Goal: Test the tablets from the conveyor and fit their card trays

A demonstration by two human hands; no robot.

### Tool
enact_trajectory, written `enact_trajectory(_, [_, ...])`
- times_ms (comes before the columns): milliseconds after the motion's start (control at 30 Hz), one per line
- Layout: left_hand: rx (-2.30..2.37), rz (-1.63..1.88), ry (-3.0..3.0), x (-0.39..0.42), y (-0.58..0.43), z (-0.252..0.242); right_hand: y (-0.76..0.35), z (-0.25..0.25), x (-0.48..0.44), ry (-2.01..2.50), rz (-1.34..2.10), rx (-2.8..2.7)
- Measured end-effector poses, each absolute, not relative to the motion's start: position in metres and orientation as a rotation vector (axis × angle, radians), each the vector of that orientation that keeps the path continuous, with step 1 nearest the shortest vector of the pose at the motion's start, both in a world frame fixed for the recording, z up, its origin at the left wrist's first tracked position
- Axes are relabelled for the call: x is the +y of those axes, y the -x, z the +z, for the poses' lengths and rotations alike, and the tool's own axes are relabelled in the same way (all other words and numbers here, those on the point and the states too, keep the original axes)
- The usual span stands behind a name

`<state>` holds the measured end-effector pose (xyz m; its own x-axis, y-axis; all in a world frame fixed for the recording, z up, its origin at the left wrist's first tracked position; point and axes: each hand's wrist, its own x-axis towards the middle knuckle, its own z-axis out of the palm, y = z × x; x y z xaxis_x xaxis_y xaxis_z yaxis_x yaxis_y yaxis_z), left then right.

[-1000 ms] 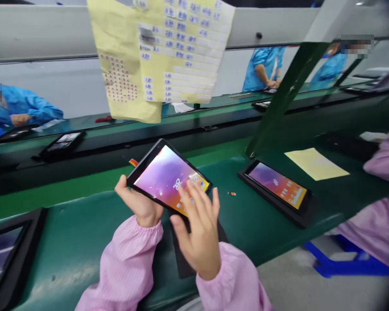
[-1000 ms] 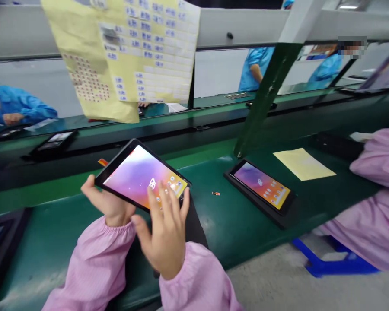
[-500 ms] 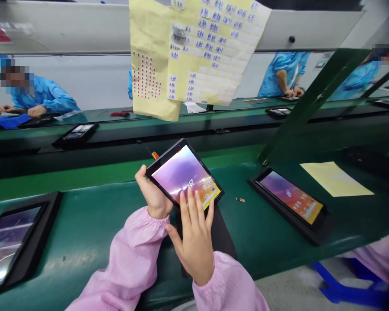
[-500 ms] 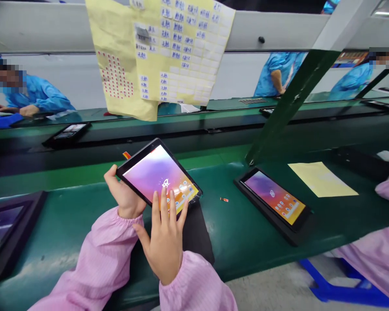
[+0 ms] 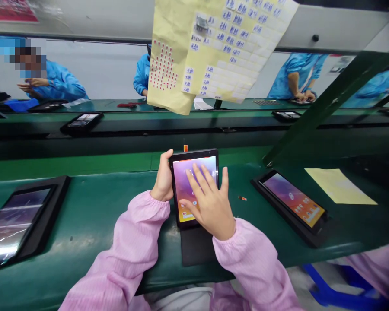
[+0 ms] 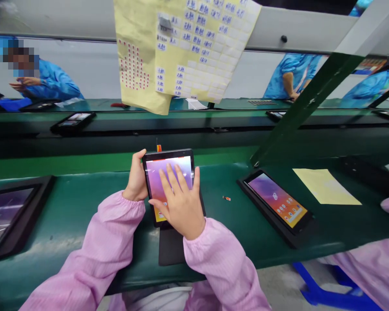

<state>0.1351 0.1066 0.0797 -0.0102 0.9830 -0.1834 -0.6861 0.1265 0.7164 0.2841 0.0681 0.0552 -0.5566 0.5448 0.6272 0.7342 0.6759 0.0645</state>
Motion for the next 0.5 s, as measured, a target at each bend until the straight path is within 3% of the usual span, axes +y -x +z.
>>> enact_trajectory(300, [0.761, 1.321, -0.556, 0.112, -0.134, 0.072, -0.294, 0.002, 0.021, 1.044, -0.376, -2.375])
enact_trajectory(500, [0.678, 1.345, -0.637, 0.107, -0.146, 0.068, -0.321, 0.078, 0.074, 0.788, -0.417, -2.113])
